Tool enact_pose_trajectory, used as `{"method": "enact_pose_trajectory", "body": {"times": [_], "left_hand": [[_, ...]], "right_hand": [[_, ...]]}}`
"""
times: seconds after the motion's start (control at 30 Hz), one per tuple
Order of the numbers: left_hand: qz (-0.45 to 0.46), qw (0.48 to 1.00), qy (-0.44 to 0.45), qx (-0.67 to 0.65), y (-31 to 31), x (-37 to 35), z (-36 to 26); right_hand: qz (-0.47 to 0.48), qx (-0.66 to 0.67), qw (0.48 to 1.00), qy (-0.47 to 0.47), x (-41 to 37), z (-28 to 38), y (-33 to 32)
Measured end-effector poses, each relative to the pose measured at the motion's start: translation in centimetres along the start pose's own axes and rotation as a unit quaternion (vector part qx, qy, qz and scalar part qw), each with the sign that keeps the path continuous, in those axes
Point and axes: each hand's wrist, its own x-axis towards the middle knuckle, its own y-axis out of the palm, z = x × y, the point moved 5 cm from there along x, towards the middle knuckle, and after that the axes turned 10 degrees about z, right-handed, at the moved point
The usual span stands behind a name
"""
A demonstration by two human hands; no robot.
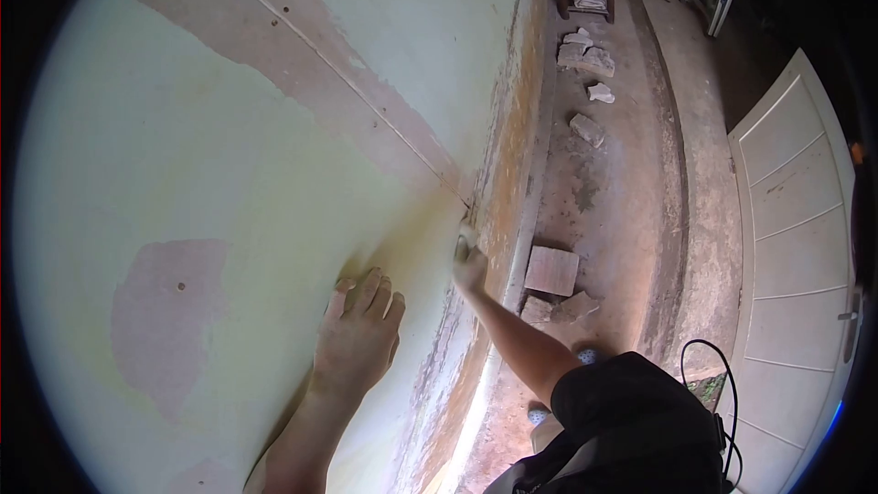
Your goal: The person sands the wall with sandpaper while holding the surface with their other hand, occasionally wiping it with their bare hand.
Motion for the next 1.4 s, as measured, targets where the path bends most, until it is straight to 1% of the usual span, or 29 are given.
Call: {"method": "enact_pose_trajectory", "body": {"times": [0.03, 0.13, 0.17, 0.2, 0.23, 0.27, 0.3, 0.33, 0.4, 0.5, 0.53, 0.57, 0.6, 0.67, 0.73, 0.77, 0.8, 0.83, 0.87, 0.93, 1.0, 1.03, 1.07, 1.1, 1.17, 1.27, 1.3, 1.37, 1.4], "left_hand": [[0.001, 1.000, 0.000, 0.006, -0.1, 0.1, 0.1], [-0.004, 1.000, -0.003, 0.002, -0.1, 0.1, -0.1], [-0.009, 1.000, -0.003, 0.004, -0.1, 0.0, -0.1], [-0.009, 1.000, -0.007, -0.002, -0.1, 0.0, -0.1], [-0.008, 1.000, -0.007, -0.006, -0.1, 0.0, -0.1], [-0.006, 1.000, -0.005, -0.007, -0.1, 0.1, -0.1], [-0.003, 1.000, -0.003, -0.006, -0.1, 0.1, -0.2], [-0.002, 1.000, -0.004, -0.009, -0.3, 0.1, -0.2], [0.002, 1.000, -0.002, -0.007, -0.5, 0.1, -0.2], [0.008, 1.000, -0.001, -0.009, -0.6, 0.2, -0.1], [0.006, 1.000, 0.000, -0.006, -0.4, 0.3, -0.1], [0.005, 1.000, 0.000, -0.006, -0.3, 0.2, -0.2], [0.006, 1.000, -0.001, -0.008, -0.3, 0.1, -0.2], [0.007, 1.000, -0.002, -0.009, -0.3, 0.1, -0.2], [0.003, 1.000, -0.004, -0.013, -0.3, 0.2, -0.1], [0.002, 1.000, -0.003, -0.009, -0.3, 0.1, -0.2], [0.001, 1.000, -0.004, -0.011, -0.4, 0.1, -0.3], [0.008, 1.000, -0.004, -0.011, -0.4, 0.1, -0.3], [0.015, 1.000, -0.003, -0.008, -0.4, 0.1, -0.2], [0.008, 1.000, 0.000, -0.007, -0.6, 0.1, -0.1], [0.004, 1.000, 0.006, -0.006, -0.5, 0.1, -0.2], [0.005, 1.000, 0.006, -0.003, -0.5, 0.1, -0.3], [0.005, 1.000, 0.004, -0.001, -0.4, 0.1, -0.2], [0.004, 1.000, 0.000, -0.003, -0.4, 0.0, -0.1], [0.006, 1.000, 0.003, 0.010, -0.2, 0.0, -0.2], [-0.005, 1.000, -0.002, 0.018, 0.1, 0.0, -0.1], [-0.009, 1.000, -0.006, 0.014, 0.2, 0.0, 0.0], [0.000, 0.999, 0.001, 0.033, 0.5, 0.2, -0.1], [0.004, 1.000, 0.001, 0.030, 0.5, 0.2, -0.1]], "right_hand": [[-0.001, -0.053, 0.998, 0.020, 2.4, -1.2, -0.2], [0.014, -0.062, 0.998, 0.019, 3.5, -0.9, -0.6], [0.014, -0.025, 1.000, -0.005, 1.4, 0.3, -0.8], [0.071, 0.060, 0.996, 0.015, -1.0, 0.7, -0.7], [0.106, 0.040, 0.994, -0.010, -3.8, 0.2, -0.3], [0.122, 0.051, 0.987, -0.095, -6.7, 0.8, -0.4], [0.099, 0.041, 0.972, -0.210, -8.9, 3.5, -1.5], [0.095, 0.016, 0.968, -0.231, -10.1, 4.6, -2.2], [0.104, -0.005, 0.982, -0.160, -9.5, 3.8, -2.0], [0.010, -0.021, 0.987, -0.162, -4.3, 3.4, -1.5], [-0.012, 0.018, 0.994, -0.105, -2.2, 1.7, -0.8], [-0.009, -0.006, 1.000, -0.020, -0.2, 0.5, -0.6], [-0.007, -0.008, 1.000, -0.020, 1.3, 0.4, -0.7], [0.027, -0.020, 0.997, 0.068, 3.4, -1.0, -1.0], [0.013, -0.038, 0.999, 0.034, 1.3, 0.1, -1.0], [0.056, 0.028, 0.998, 0.010, -0.8, 1.0, -0.9], [0.129, 0.075, 0.988, 0.027, -3.2, 0.1, -0.1], [0.051, 0.119, 0.986, -0.108, -6.2, 2.8, -0.9], [0.091, 0.109, 0.982, -0.124, -8.2, 3.6, -1.1], [0.040, 0.115, 0.971, -0.205, -8.7, 4.9, -1.2], [0.149, 0.060, 0.987, -0.013, -5.7, 0.9, 0.2], [0.018, 0.079, 0.991, -0.108, -3.3, 1.7, 0.0], [-0.028, 0.046, 0.985, -0.162, -1.0, 2.6, -0.7], [0.001, 0.026, 0.996, -0.090, 1.1, 2.4, -1.0], [-0.053, -0.069, 0.990, -0.114, 4.7, 0.9, -0.9], [-0.067, -0.025, 0.994, -0.086, 4.4, -0.4, 0.1], [-0.008, 0.048, 0.997, -0.056, 2.6, 0.3, 0.2], [0.112, 0.112, 0.986, -0.048, -3.4, 2.9, -0.4], [0.080, 0.153, 0.970, -0.171, -6.3, 4.2, -0.5]]}}
